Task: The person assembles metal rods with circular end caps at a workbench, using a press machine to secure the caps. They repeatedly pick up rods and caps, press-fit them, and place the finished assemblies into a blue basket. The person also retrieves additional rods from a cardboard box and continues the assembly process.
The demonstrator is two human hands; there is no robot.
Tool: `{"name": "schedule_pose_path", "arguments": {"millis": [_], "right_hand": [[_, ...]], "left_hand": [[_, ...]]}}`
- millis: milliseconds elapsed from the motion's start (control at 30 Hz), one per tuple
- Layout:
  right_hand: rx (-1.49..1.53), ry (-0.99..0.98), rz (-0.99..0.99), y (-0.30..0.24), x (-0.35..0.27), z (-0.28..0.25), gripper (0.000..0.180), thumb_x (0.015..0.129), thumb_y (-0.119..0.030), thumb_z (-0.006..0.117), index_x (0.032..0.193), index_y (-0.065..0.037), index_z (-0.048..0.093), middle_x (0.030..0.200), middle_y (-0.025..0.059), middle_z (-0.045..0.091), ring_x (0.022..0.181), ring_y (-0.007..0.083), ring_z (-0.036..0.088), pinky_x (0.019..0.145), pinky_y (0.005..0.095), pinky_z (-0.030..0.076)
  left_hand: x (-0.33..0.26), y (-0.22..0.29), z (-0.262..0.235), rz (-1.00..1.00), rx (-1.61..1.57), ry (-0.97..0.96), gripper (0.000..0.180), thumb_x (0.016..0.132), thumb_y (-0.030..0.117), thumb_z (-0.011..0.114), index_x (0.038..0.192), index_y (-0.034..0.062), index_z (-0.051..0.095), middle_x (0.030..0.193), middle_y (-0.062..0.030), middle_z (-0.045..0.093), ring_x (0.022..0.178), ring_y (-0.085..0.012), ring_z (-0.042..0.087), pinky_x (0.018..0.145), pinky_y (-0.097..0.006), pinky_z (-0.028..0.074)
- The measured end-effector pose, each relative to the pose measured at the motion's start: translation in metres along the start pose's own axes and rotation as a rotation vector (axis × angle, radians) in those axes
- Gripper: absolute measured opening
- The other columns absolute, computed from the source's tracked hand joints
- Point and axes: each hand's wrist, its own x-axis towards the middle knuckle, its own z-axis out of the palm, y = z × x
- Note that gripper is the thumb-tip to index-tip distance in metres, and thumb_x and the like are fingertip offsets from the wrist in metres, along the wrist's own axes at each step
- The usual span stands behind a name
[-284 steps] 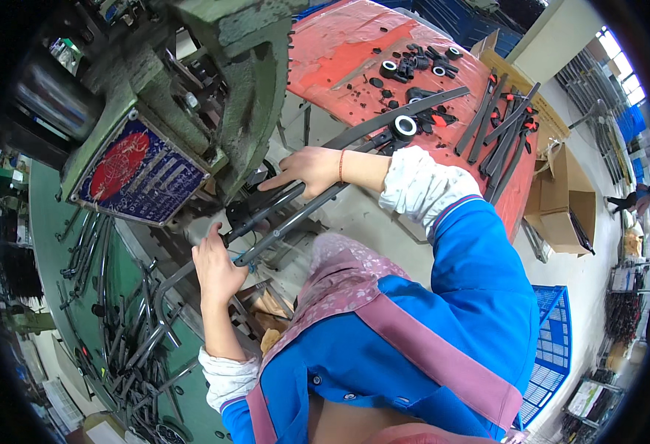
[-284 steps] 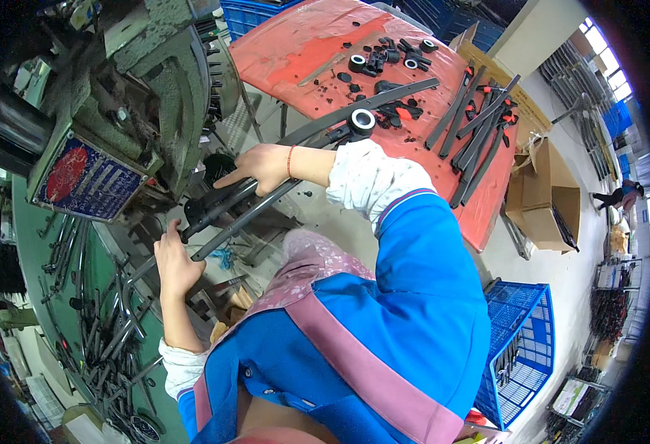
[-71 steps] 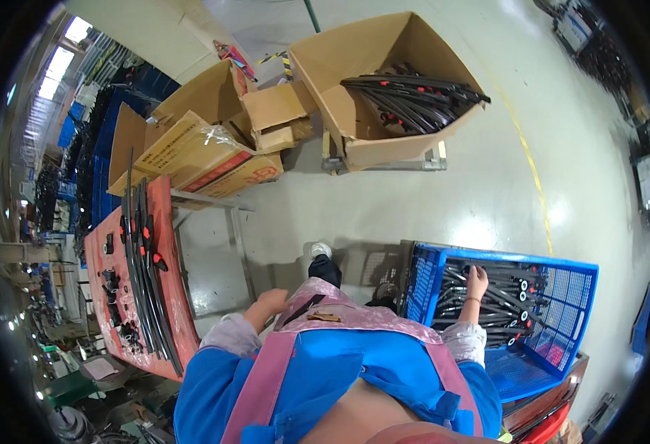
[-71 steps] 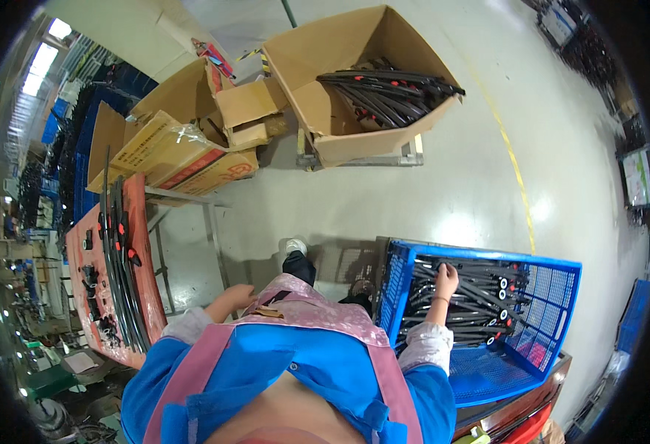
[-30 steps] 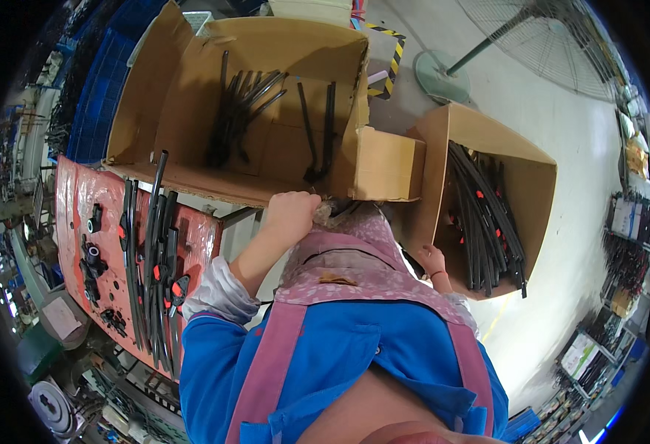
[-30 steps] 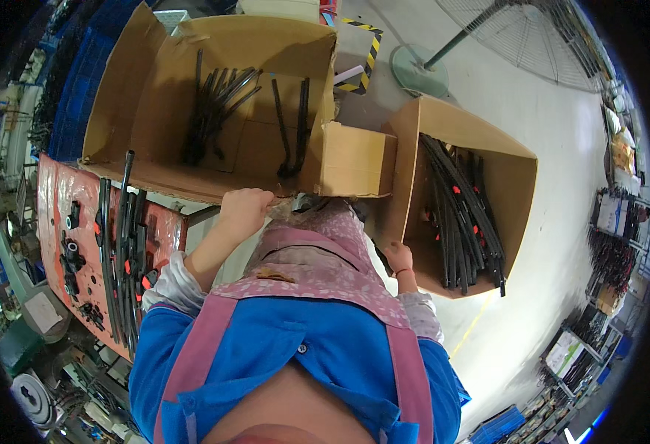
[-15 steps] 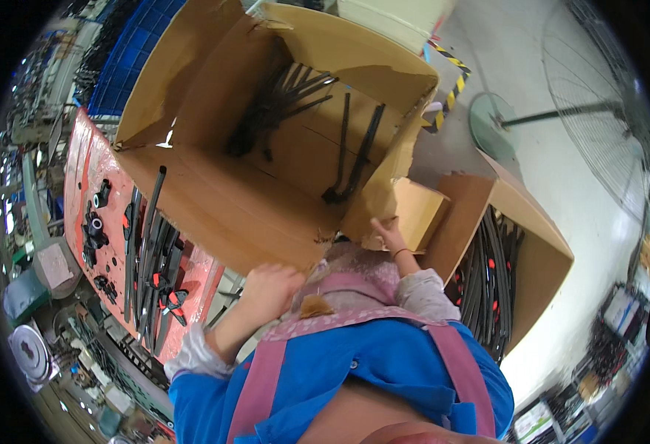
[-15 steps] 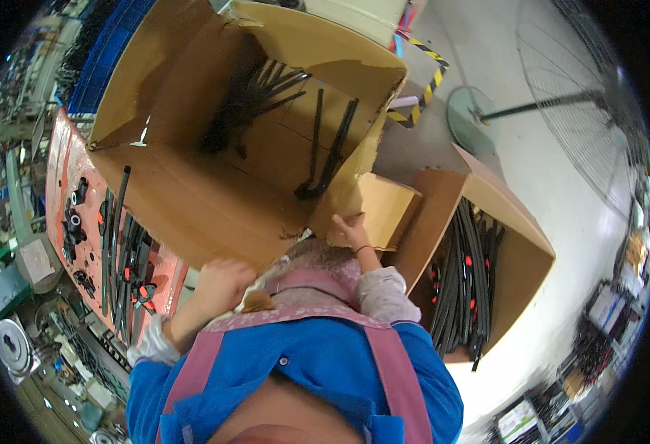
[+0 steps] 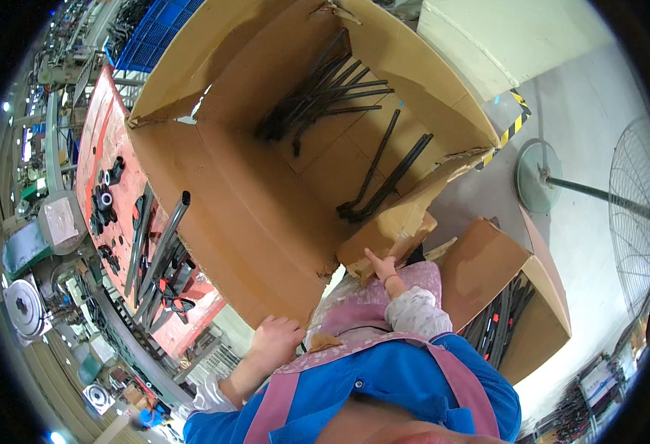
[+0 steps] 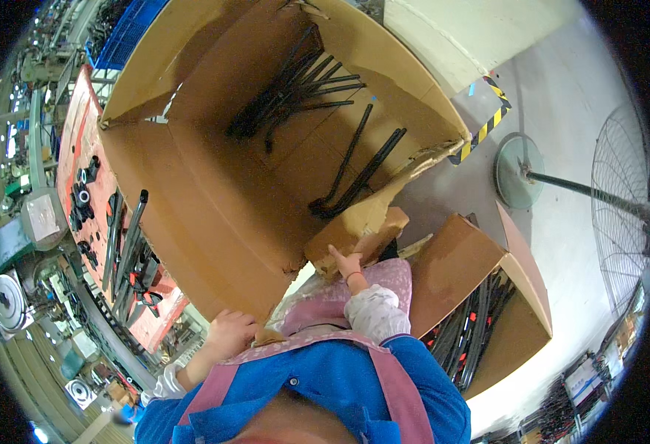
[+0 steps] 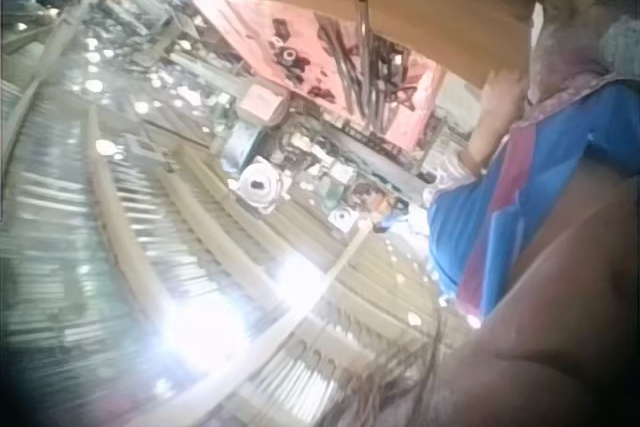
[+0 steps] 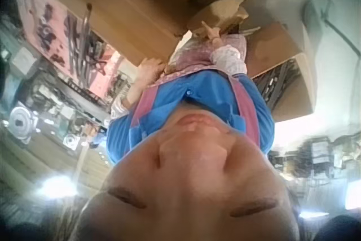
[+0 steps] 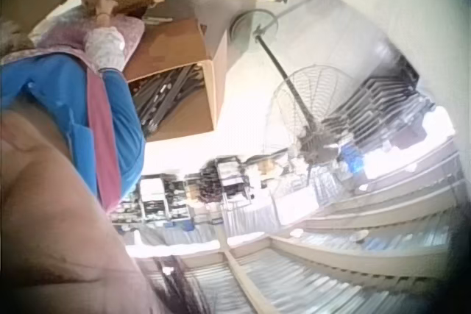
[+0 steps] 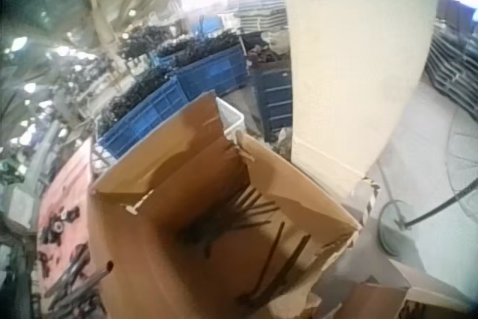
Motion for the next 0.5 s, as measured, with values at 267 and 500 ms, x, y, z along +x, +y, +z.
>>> {"name": "schedule_pose_path", "arguments": {"millis": [267, 500], "right_hand": [[-0.735, -0.889, -0.455, -0.072, -0.01, -0.096, 0.072, 0.087, -0.059, 0.058, 0.12, 0.004, 0.058, 0.114, 0.0255, 0.063, 0.112, 0.0343, 0.059, 0.098, 0.0385, 0.044], [-0.817, -0.293, -0.759, -0.296, 0.031, -0.14, 0.048, 0.089, -0.043, 0.058, 0.116, -0.003, 0.062, 0.106, 0.0222, 0.067, 0.096, 0.0385, 0.064, 0.083, 0.0442, 0.052]], "left_hand": [[0.033, 0.013, -0.029, -0.232, -0.135, -0.313, 0.026, 0.08, 0.03, 0.061, 0.1, 0.0133, 0.066, 0.099, -0.0079, 0.066, 0.096, -0.0293, 0.062, 0.079, -0.041, 0.048], [0.229, 0.001, -0.054, -0.453, -0.54, 0.316, 0.042, 0.088, 0.039, 0.059, 0.115, 0.0075, 0.061, 0.105, -0.0156, 0.066, 0.101, -0.0349, 0.061, 0.087, -0.046, 0.048]]}}
